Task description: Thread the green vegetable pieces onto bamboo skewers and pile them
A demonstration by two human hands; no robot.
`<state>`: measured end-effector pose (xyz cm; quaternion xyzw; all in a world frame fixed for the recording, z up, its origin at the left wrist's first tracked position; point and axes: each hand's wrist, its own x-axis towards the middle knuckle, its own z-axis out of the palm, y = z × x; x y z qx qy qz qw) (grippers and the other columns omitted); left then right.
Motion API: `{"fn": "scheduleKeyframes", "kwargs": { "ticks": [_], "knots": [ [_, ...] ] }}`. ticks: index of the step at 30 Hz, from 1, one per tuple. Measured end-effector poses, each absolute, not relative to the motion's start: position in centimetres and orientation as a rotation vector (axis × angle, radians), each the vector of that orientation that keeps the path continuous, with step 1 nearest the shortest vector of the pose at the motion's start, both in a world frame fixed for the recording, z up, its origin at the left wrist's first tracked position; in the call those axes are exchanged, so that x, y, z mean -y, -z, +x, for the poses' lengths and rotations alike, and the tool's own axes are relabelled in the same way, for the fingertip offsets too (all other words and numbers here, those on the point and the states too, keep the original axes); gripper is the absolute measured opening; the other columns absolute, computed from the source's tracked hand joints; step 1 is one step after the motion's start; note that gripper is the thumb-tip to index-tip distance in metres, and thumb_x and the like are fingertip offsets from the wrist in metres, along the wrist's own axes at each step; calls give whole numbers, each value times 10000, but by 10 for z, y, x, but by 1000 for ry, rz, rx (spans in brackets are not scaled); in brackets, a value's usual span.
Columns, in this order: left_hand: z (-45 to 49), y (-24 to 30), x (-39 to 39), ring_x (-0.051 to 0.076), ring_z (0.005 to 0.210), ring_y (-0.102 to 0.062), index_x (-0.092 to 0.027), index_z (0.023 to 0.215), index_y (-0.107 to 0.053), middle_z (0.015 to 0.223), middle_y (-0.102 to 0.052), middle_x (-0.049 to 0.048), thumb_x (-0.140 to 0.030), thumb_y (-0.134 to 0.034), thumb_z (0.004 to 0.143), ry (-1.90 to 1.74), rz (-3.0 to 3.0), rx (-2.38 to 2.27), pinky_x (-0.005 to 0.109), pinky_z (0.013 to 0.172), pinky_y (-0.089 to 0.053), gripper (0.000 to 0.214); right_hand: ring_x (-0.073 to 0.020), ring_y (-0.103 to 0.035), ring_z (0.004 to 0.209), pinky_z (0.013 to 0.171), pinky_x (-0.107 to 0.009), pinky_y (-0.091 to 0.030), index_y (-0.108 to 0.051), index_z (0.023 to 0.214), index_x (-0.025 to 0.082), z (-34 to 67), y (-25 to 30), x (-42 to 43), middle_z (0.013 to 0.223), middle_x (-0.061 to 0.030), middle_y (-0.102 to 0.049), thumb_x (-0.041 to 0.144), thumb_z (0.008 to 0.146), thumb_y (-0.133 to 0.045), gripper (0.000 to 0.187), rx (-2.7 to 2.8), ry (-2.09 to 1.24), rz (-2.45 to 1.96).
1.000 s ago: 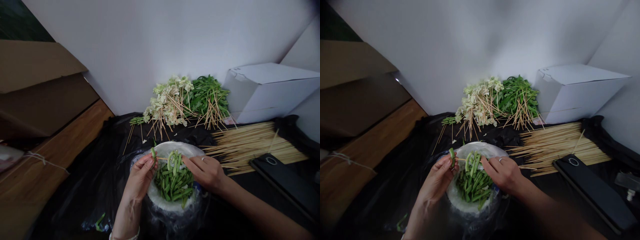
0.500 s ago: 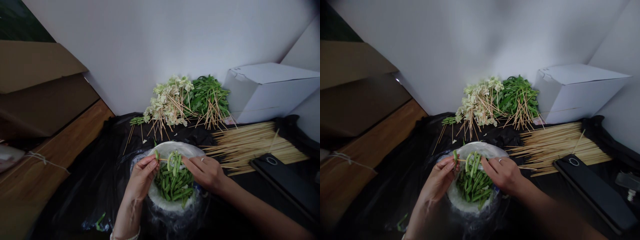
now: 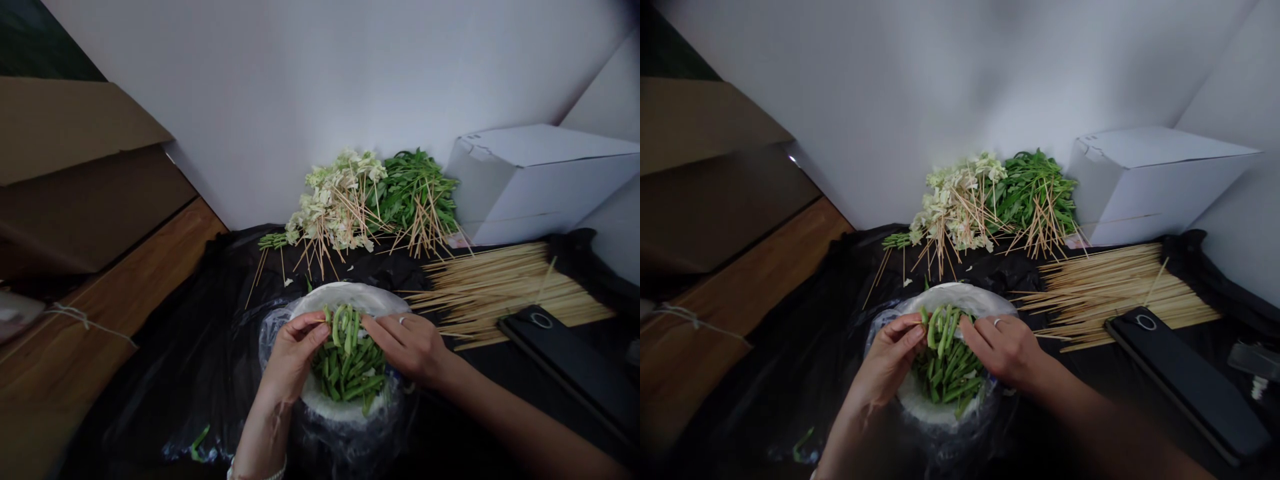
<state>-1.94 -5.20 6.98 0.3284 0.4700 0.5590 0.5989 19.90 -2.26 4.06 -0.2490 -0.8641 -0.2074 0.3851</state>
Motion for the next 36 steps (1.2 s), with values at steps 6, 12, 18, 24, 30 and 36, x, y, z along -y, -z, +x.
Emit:
{"fn": "scheduleKeyframes", "kwargs": {
  "ticks": [6,12,18,24,30,36],
  "knots": [
    [-35,-75,56,171,693,-630,-188,779,-762,762,-731,49,-335,-741,779,-1054,1299,-1347,261,650,-473,148,-127,-574,665,621,-278,-422,-621,1108,73,203,-44,21,770,-57,-681,72,916,-461,250,2121,519,-701],
    [-29,-67,60,257,869,-658,-235,879,-765,899,-744,71,-126,-631,804,-559,2031,-1706,351,783,-463,188,-116,-551,597,581,-285,-398,-612,1106,76,201,-44,21,729,-41,-669,120,922,-500,220,2132,535,-693],
    [-19,-58,61,278,896,-654,-219,929,-712,911,-723,90,-116,-570,832,-345,2194,-1833,359,766,-459,201,-128,-585,629,582,-288,-415,-610,1119,85,201,-44,20,759,-43,-683,83,902,-494,246,2134,518,-686],
    [-18,-59,61,261,853,-630,-207,852,-679,868,-685,79,-83,-570,767,-330,2163,-1821,347,732,-448,186,-124,-560,616,584,-286,-410,-625,1107,76,201,-42,20,735,-40,-667,78,901,-496,243,2144,510,-699],
    [-18,-59,62,244,817,-617,-207,801,-701,830,-669,66,-67,-560,723,-339,2138,-1761,337,722,-431,213,-125,-575,639,605,-282,-422,-624,1118,79,202,-41,20,760,-51,-678,86,908,-485,252,2149,499,-700],
    [-27,-71,64,210,756,-634,-228,830,-729,805,-714,35,-119,-618,755,-642,1933,-1574,305,681,-450,173,-129,-593,633,581,-289,-419,-625,1107,71,202,-42,20,767,-57,-687,94,905,-500,239,2133,495,-688]
  ]
}}
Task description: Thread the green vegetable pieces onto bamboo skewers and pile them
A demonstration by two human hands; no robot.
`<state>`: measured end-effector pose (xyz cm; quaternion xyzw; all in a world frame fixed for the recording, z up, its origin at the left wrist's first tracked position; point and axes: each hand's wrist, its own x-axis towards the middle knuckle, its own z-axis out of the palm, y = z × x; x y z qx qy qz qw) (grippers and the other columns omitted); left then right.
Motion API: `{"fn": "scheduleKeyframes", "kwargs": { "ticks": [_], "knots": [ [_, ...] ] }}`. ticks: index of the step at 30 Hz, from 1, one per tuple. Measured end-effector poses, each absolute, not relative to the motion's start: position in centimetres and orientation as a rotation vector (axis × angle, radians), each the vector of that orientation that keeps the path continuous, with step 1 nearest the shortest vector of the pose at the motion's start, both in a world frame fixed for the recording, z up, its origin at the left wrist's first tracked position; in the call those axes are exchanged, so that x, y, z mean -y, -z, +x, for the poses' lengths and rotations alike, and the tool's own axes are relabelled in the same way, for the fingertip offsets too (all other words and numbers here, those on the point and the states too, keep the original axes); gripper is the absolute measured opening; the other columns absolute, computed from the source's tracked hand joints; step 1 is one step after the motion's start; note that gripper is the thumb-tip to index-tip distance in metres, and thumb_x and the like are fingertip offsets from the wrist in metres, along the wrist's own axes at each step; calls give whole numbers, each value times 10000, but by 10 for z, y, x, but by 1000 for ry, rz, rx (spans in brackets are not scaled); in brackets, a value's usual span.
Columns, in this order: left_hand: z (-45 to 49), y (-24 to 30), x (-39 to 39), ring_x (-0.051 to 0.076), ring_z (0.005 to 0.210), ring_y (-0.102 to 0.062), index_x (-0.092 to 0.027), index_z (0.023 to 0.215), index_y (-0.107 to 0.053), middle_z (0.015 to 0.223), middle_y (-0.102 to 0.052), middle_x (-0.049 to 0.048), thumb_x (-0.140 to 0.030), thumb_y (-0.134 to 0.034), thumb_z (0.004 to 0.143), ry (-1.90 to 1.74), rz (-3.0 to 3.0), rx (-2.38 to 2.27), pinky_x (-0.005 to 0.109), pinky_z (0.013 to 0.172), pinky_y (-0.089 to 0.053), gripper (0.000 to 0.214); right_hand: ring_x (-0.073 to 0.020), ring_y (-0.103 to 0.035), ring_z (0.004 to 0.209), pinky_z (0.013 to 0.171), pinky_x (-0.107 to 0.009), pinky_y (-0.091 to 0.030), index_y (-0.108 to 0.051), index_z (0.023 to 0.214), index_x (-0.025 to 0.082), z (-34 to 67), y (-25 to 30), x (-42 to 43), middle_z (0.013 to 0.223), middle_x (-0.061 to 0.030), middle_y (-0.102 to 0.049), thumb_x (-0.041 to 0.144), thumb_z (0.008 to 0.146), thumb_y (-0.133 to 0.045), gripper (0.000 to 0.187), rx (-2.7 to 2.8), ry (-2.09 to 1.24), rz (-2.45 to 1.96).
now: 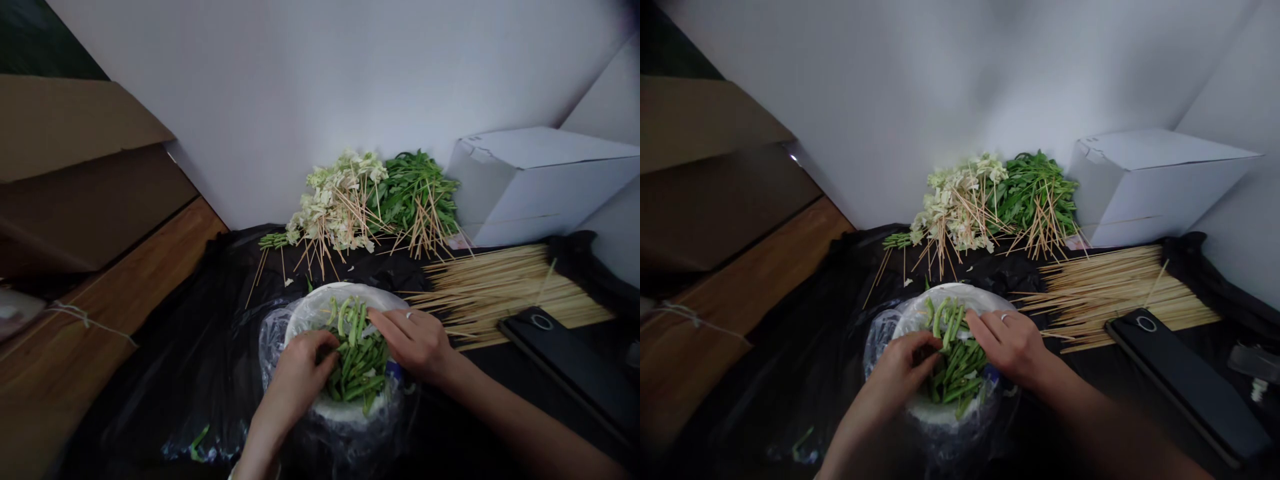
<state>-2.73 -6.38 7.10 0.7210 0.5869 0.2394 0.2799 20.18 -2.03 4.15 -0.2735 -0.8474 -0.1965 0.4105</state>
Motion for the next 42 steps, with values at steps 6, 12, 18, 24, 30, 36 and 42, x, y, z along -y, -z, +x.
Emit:
{"fn": "scheduleKeyframes", "kwargs": {
  "ticks": [6,12,18,24,30,36,42],
  "knots": [
    [-39,-81,54,197,703,-685,-194,837,-773,762,-768,47,-233,-792,673,-1162,1318,-1466,283,668,-517,169,-130,-613,651,593,-279,-441,-624,1128,81,201,-40,20,779,-59,-691,101,905,-500,256,2115,458,-687],
    [-37,-76,51,184,745,-698,-199,796,-786,785,-781,38,-250,-874,586,-1393,1047,-1360,287,744,-540,233,-126,-576,618,574,-294,-417,-618,1137,69,200,-37,20,777,-50,-674,154,903,-559,256,2159,481,-684],
    [-36,-72,52,154,730,-676,-200,816,-785,765,-759,19,-284,-881,606,-1443,962,-1303,262,741,-521,246,-131,-574,639,610,-295,-440,-622,1124,72,200,-38,21,768,-45,-675,139,911,-538,239,2180,515,-672],
    [-39,-70,51,132,744,-665,-212,833,-788,773,-750,3,-281,-880,621,-1446,938,-1284,230,744,-501,241,-126,-556,637,625,-287,-445,-613,1136,78,200,-38,21,772,-41,-677,132,915,-533,241,2183,528,-674],
    [-39,-70,51,113,728,-641,-211,823,-791,778,-741,-2,-267,-891,602,-1470,933,-1257,214,732,-491,248,-137,-560,642,620,-299,-435,-600,1154,64,200,-36,21,773,-41,-669,119,905,-550,260,2200,500,-673],
    [-39,-70,51,114,723,-625,-195,830,-792,772,-735,8,-276,-885,610,-1469,937,-1271,214,720,-481,252,-140,-562,642,620,-307,-422,-599,1157,54,200,-34,21,787,-50,-675,117,905,-558,264,2195,486,-662],
    [-40,-70,51,113,735,-635,-201,812,-791,775,-742,3,-265,-895,592,-1453,930,-1288,207,731,-479,251,-137,-556,630,611,-307,-416,-607,1140,67,200,-35,21,768,-41,-672,132,919,-541,239,2183,498,-680]
  ]
}}
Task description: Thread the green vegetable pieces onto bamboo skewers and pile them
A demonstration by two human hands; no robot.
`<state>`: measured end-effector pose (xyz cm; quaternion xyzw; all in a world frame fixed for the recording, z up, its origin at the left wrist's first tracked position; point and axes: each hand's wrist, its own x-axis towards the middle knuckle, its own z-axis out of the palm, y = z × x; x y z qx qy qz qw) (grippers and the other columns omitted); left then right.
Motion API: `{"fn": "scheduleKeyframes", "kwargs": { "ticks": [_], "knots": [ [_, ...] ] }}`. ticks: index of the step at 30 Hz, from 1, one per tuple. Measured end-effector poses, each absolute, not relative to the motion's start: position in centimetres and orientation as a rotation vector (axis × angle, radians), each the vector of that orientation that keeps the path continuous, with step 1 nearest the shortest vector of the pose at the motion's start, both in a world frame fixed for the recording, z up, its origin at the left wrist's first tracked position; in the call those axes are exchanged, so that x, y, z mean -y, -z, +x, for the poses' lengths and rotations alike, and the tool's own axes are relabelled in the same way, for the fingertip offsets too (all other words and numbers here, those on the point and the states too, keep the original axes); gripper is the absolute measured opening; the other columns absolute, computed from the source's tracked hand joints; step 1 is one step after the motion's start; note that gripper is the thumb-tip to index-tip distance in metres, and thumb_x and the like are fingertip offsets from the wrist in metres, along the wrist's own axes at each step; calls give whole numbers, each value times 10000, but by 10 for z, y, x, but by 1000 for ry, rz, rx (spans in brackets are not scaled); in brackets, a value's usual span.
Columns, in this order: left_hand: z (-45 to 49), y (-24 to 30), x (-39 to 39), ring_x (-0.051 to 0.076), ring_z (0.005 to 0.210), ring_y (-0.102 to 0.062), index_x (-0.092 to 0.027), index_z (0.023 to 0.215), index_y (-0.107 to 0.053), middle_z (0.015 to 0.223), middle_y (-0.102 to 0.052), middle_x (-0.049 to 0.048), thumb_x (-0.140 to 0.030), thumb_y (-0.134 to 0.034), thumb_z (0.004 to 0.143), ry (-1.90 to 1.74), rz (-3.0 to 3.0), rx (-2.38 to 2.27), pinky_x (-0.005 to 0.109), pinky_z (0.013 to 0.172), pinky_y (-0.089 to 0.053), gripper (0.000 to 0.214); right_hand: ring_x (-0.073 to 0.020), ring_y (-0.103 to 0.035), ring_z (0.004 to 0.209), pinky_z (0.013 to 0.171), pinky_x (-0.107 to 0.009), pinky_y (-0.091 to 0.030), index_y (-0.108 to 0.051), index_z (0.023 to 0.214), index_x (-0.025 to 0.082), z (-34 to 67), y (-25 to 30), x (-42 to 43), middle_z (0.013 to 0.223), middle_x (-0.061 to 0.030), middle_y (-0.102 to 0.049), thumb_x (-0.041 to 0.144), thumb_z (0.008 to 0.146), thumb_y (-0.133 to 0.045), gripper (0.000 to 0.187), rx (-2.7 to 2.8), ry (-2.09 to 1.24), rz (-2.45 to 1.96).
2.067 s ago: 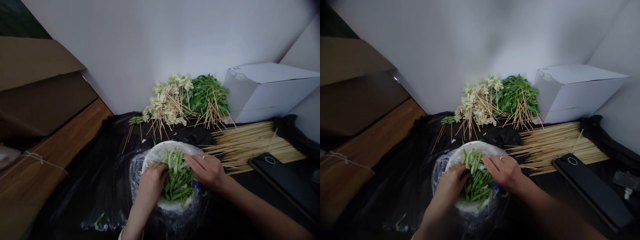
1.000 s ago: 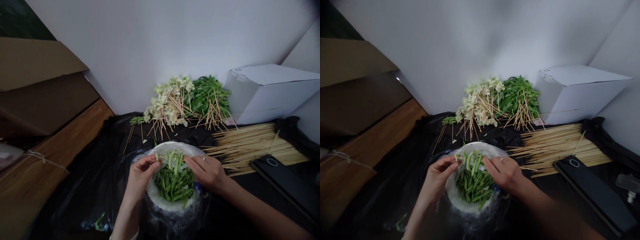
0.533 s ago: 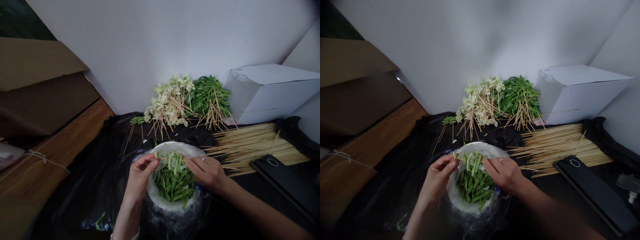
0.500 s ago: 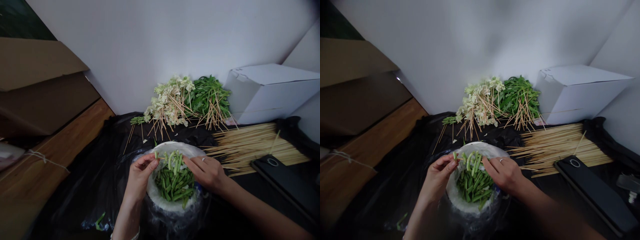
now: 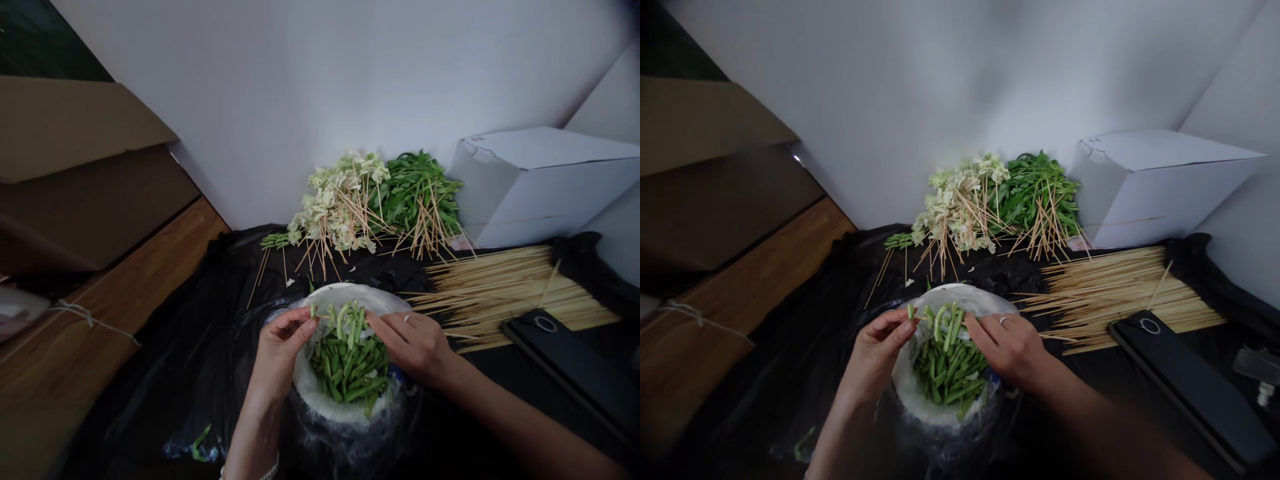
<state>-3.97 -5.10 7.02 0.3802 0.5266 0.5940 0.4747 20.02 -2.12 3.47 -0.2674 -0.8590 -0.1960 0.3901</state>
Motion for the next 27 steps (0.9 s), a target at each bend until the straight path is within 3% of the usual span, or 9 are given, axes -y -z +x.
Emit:
{"fn": "scheduleKeyframes", "kwargs": {
  "ticks": [22,27],
  "knots": [
    [-35,-71,51,112,702,-651,-193,746,-792,743,-758,9,-265,-935,502,-1435,839,-1281,203,702,-497,292,-139,-548,627,604,-309,-408,-603,1152,59,199,-34,21,774,-45,-669,116,905,-554,259,2207,475,-673],
    [-34,-71,51,115,667,-649,-199,748,-796,698,-750,9,-356,-921,526,-1425,807,-1254,205,661,-491,299,-138,-548,622,597,-309,-406,-606,1150,57,199,-35,21,768,-45,-666,102,899,-550,261,2201,475,-664]
  ]
}}
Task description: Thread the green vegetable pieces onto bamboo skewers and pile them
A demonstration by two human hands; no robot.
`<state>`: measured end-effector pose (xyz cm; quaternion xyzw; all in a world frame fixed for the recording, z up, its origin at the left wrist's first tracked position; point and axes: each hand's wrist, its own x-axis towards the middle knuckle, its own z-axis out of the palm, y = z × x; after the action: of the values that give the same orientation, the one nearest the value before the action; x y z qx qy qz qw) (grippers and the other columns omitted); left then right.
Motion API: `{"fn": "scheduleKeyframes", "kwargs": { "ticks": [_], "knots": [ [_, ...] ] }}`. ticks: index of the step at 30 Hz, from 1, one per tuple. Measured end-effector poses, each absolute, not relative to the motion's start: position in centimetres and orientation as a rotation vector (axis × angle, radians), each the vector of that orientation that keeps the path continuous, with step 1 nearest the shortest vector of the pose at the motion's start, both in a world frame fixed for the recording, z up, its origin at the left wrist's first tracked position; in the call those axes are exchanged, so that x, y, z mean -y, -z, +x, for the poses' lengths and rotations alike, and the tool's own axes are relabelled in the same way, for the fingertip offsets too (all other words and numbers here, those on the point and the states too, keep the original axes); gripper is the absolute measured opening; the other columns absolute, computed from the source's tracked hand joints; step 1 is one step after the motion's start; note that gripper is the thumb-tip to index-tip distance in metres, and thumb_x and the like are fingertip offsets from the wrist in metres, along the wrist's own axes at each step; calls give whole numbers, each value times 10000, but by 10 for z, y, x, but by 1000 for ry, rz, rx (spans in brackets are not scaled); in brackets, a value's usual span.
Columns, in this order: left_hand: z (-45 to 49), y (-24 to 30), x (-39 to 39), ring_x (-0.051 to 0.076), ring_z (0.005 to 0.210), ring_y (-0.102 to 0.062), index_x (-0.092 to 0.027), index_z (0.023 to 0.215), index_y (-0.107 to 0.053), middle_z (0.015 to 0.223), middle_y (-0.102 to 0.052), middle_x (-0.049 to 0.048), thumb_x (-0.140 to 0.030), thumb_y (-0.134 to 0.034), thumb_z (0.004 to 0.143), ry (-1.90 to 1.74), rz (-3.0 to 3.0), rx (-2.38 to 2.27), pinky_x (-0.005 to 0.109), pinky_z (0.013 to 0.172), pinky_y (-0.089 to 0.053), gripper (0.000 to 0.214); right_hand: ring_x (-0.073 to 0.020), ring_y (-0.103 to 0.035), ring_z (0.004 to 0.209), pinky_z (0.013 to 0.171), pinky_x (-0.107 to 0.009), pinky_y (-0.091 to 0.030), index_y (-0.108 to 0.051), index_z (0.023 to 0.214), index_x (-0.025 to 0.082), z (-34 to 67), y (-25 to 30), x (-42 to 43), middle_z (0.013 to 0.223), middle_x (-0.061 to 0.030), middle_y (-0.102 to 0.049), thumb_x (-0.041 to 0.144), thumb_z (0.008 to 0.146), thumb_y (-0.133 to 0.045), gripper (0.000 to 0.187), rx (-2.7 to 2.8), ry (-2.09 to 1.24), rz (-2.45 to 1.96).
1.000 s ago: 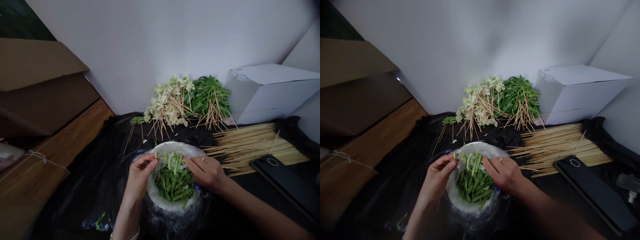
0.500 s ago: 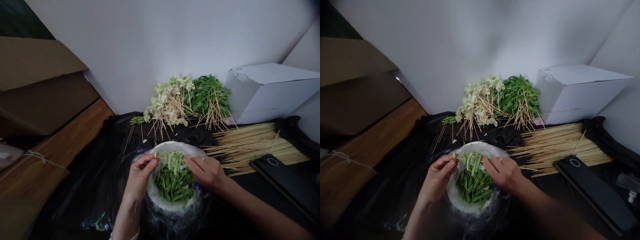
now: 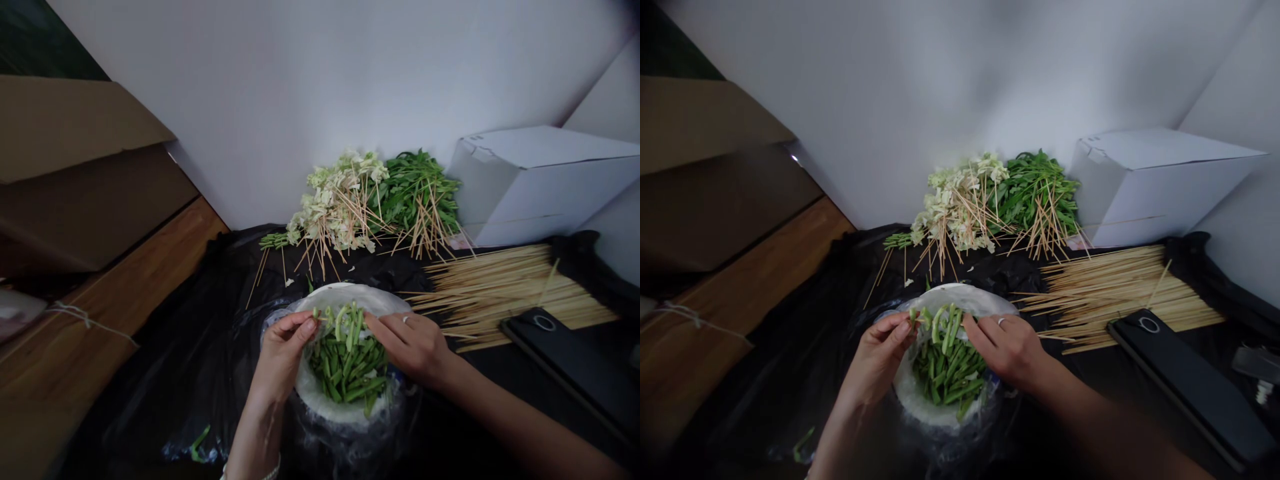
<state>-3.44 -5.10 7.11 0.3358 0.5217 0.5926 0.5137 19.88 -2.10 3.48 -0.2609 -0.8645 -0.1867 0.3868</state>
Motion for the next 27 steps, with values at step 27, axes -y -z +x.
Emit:
{"fn": "scheduleKeyframes", "kwargs": {
  "ticks": [27],
  "knots": [
    [-30,-60,52,132,680,-664,-198,729,-784,748,-770,12,-290,-887,590,-1355,920,-1280,237,711,-524,196,-120,-512,585,546,-287,-377,-622,1108,128,200,-24,18,717,-15,-628,126,908,-480,246,2291,464,-678]
  ]
}}
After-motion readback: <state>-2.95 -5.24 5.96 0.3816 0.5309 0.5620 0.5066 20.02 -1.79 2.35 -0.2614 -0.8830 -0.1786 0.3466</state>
